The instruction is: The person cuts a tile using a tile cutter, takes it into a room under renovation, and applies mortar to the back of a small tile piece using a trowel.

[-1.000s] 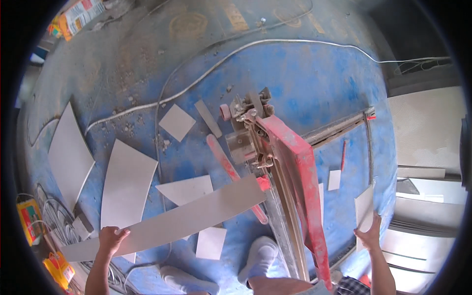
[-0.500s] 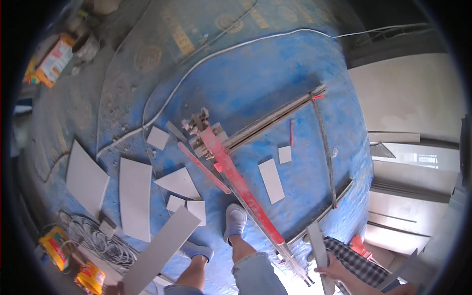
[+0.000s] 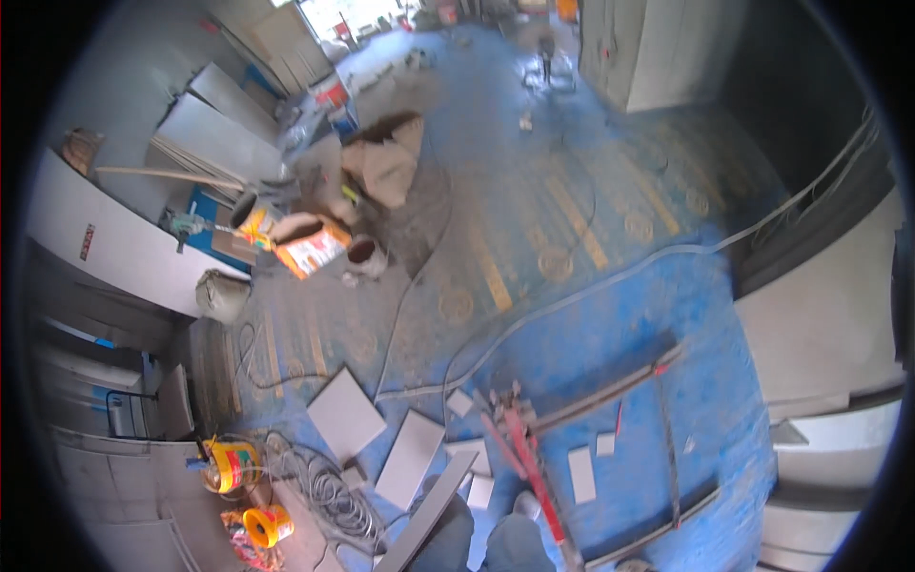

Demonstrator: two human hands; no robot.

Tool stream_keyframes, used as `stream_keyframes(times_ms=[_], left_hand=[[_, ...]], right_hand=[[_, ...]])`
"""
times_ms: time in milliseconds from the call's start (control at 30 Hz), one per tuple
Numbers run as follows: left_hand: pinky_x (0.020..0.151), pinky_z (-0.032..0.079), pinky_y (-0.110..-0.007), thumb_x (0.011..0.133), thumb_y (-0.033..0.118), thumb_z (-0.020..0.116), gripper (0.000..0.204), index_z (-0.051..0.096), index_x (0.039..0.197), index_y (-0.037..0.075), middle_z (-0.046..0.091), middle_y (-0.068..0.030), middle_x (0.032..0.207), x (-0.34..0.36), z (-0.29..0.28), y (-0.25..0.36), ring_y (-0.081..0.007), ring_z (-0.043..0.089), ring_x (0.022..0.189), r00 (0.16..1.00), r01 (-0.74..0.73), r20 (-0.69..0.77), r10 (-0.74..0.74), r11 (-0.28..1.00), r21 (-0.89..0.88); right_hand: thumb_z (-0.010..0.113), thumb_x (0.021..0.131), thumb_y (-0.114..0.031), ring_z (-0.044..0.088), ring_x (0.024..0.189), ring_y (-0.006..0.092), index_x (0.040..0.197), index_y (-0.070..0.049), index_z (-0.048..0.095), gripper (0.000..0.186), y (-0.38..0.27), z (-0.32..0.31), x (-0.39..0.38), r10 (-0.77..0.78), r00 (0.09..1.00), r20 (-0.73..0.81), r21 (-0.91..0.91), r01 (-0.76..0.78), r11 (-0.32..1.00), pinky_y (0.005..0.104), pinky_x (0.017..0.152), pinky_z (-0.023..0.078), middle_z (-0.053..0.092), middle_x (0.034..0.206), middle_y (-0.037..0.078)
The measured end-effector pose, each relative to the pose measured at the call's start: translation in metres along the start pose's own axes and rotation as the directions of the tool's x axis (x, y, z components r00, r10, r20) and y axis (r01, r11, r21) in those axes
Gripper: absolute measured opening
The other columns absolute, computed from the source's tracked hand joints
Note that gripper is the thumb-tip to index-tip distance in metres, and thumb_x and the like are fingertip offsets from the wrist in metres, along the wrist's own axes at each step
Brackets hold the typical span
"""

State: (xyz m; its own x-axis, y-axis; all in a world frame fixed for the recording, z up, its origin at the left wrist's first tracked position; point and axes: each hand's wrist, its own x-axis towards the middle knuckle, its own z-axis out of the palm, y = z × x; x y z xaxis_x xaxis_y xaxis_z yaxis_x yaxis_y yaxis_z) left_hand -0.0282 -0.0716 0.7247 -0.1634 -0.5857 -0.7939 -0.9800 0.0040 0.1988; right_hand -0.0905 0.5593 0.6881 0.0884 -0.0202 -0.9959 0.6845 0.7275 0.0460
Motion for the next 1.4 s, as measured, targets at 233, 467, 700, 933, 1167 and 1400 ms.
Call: stream_keyframes(times_ms=[233,467,700,933,1167,1400], left_hand=[[0.063,0.044,-0.042,0.083,0.071,0.046,0.079,0.062,0.075,-0.006,0.06,-0.0183,0.069,0.043,-0.028,0.095,-0.0269,0.057,0.06,0.999,0.021,-0.042,-0.034,0.957,-0.29],[0.066,0.046,-0.04,0.082,0.075,0.043,0.084,0.064,0.083,-0.006,0.064,-0.0173,0.077,0.165,-0.084,0.244,-0.026,0.059,0.065,0.997,0.07,0.022,-0.068,0.888,-0.454],[0.065,0.047,-0.038,0.078,0.084,0.036,0.096,0.066,0.092,-0.006,0.064,-0.0131,0.083,0.207,-0.201,0.379,-0.0237,0.058,0.073,0.979,0.134,0.196,-0.058,0.907,-0.399],[0.062,0.046,-0.039,0.079,0.08,0.044,0.086,0.067,0.089,-0.002,0.056,-0.0072,0.069,0.318,-0.253,0.498,-0.0236,0.053,0.067,0.977,0.193,0.201,-0.074,0.712,-0.675],[0.065,0.045,-0.039,0.079,0.08,0.044,0.086,0.066,0.093,-0.002,0.056,-0.0089,0.075,0.363,-0.324,0.752,-0.0247,0.053,0.071,0.992,-0.003,0.101,0.069,0.841,-0.542],[0.069,0.045,-0.039,0.078,0.081,0.044,0.087,0.065,0.096,-0.002,0.056,-0.0106,0.08,0.413,-0.369,0.977,-0.0258,0.054,0.076,0.989,-0.082,0.064,0.132,0.859,-0.505]], right_hand=[[0.055,0.089,-0.048,0.053,0.058,0.0176,0.085,-0.011,0.069,0.04,-0.087,-0.051,0.063,-0.086,0.995,-0.05,0.434,0.099,0.895,0.0339,0.054,0.046,0.06,0.068,0.002],[0.059,0.08,-0.055,0.05,0.061,0.0175,0.092,-0.015,0.065,0.042,-0.397,-0.072,-0.062,-0.161,0.973,-0.163,0.228,0.196,0.954,0.0349,0.055,0.044,0.058,0.071,0.003],[0.061,0.078,-0.054,0.048,0.06,0.0173,0.091,-0.017,0.064,0.039,-0.613,-0.082,-0.073,-0.402,0.908,-0.121,0.075,0.412,0.908,0.0344,0.053,0.041,0.055,0.068,0.001],[0.063,0.076,-0.051,0.046,0.058,0.0159,0.088,-0.02,0.063,0.033,-0.763,-0.131,-0.051,-0.236,0.967,-0.097,0.302,0.254,0.919,0.0331,0.051,0.036,0.05,0.064,-0.002],[0.07,0.072,-0.052,0.053,0.091,0.019,0.114,-0.017,0.062,0.055,-0.941,-0.229,-0.064,-0.191,0.98,-0.052,0.335,0.197,0.921,0.033,0.074,0.043,0.06,0.107,0.007],[0.072,0.073,-0.049,0.053,0.097,0.019,0.119,-0.014,0.06,0.059,-1.165,-0.358,-0.116,-0.196,0.977,-0.086,0.206,0.21,0.956,0.0329,0.08,0.044,0.058,0.116,0.008]])
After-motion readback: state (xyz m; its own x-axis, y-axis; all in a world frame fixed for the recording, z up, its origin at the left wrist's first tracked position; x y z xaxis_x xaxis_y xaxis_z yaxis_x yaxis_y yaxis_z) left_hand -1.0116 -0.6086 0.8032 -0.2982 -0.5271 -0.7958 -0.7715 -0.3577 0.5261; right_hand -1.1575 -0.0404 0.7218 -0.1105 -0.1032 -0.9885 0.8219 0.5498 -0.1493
